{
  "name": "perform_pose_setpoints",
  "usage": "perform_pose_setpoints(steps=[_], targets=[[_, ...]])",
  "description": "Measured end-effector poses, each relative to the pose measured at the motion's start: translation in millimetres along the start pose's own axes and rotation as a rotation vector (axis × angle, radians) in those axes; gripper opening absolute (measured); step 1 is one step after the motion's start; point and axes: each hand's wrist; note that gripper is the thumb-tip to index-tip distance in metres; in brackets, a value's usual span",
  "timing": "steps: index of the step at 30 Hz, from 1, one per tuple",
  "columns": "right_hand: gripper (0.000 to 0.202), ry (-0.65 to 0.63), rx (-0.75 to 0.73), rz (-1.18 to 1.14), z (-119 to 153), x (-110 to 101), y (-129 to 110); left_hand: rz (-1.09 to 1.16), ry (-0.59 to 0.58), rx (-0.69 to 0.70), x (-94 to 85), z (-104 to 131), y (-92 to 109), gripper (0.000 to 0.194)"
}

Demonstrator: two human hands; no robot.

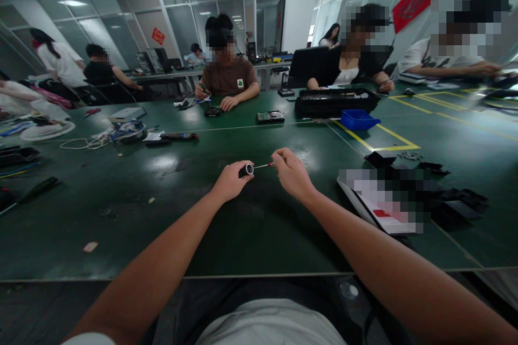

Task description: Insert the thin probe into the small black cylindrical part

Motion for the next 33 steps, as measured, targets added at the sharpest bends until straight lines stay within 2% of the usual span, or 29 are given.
perform_pose_setpoints(steps=[4, 7, 10, 12, 14, 19, 33], targets=[[0.013, 0.056, -0.023, -0.159, -1.9, 2.3, -1.3, 0.023, 0.006, -0.007, -0.7, -0.1, 3.4, 0.033], [0.017, 0.073, -0.025, -0.396, -4.8, 3.9, -2.2, 0.034, 0.035, 0.009, -2.8, 0.0, 7.2, 0.033], [0.019, 0.065, 0.135, -0.750, -8.8, 3.2, 0.0, -0.052, 0.056, 0.042, -5.5, 0.5, 10.3, 0.032], [0.020, 0.083, 0.252, -0.878, -10.8, 2.0, 2.4, -0.113, 0.052, 0.038, -6.9, 0.9, 11.2, 0.032], [0.020, 0.131, 0.264, -0.868, -11.4, 1.4, 3.9, -0.135, 0.034, 0.018, -7.5, 1.1, 11.0, 0.033], [0.018, 0.200, 0.110, -0.673, -8.5, 4.0, 2.5, -0.140, 0.006, 0.002, -7.0, 1.3, 10.0, 0.035], [0.026, 0.105, -0.006, -0.336, -3.8, 6.0, 2.8, -0.148, -0.012, -0.034, -7.7, 2.3, 13.4, 0.035]])
Point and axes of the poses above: each hand's wrist, its own z-axis away from the middle knuckle, its own x-axis out of the palm, y = z × x, and after that the axes turned 14 degrees about -y, right-handed
